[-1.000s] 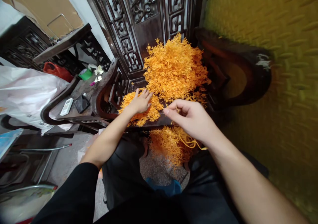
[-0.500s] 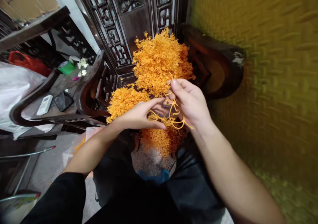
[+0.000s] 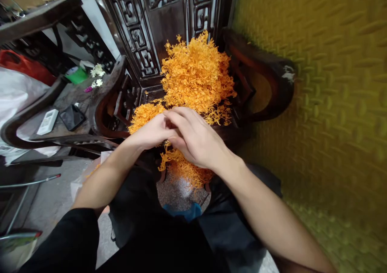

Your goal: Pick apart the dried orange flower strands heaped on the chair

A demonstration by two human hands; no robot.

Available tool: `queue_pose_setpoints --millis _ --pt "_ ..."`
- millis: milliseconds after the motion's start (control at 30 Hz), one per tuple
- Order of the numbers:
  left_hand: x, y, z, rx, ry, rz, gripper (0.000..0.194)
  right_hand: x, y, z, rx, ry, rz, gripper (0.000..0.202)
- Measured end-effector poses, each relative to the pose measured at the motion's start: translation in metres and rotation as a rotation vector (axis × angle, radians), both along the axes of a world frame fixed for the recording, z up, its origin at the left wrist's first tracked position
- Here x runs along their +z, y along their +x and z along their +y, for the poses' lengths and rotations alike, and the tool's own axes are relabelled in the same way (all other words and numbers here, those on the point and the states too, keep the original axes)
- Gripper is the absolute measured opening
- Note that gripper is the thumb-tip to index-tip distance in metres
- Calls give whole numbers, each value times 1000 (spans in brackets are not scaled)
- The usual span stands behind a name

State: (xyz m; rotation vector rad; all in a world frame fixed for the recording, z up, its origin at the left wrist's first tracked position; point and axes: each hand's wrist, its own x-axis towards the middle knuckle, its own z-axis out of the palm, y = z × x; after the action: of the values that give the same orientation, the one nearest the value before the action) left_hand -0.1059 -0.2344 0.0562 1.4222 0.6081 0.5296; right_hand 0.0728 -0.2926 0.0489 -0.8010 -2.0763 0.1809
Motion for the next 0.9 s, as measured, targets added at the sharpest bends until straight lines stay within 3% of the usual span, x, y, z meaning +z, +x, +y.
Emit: queue_pose_setpoints --millis 100,200,300,400,533,600,733,800,900 --pt "-3 2 -4 -69 -39 16 31 -7 -9 7 -30 -136 86 56" --pt "-2 0 -7 -168 -78 109 26 -5 -3 11 -61 -197 126 52" --pt "5 -10 -3 -222 -86 171 29 1 5 10 32 -269 94 45" --pt "13 -25 8 -282 -12 315 37 4 10 10 138 -393 18 33" --pt "19 -39 22 -432 164 575 43 2 13 14 135 -517 -116 27" --pt "19 -42 24 -371 345 657 41 -1 15 18 117 -611 -158 29" --pt "19 -47 23 -70 748 728 20 -6 25 25 110 -752 -181 32" --pt "21 -51 22 4 823 692 18 -6 31 25 135 -783 -157 32" --pt "22 -51 22 -12 889 578 20 -3 34 20 163 -815 -99 33"
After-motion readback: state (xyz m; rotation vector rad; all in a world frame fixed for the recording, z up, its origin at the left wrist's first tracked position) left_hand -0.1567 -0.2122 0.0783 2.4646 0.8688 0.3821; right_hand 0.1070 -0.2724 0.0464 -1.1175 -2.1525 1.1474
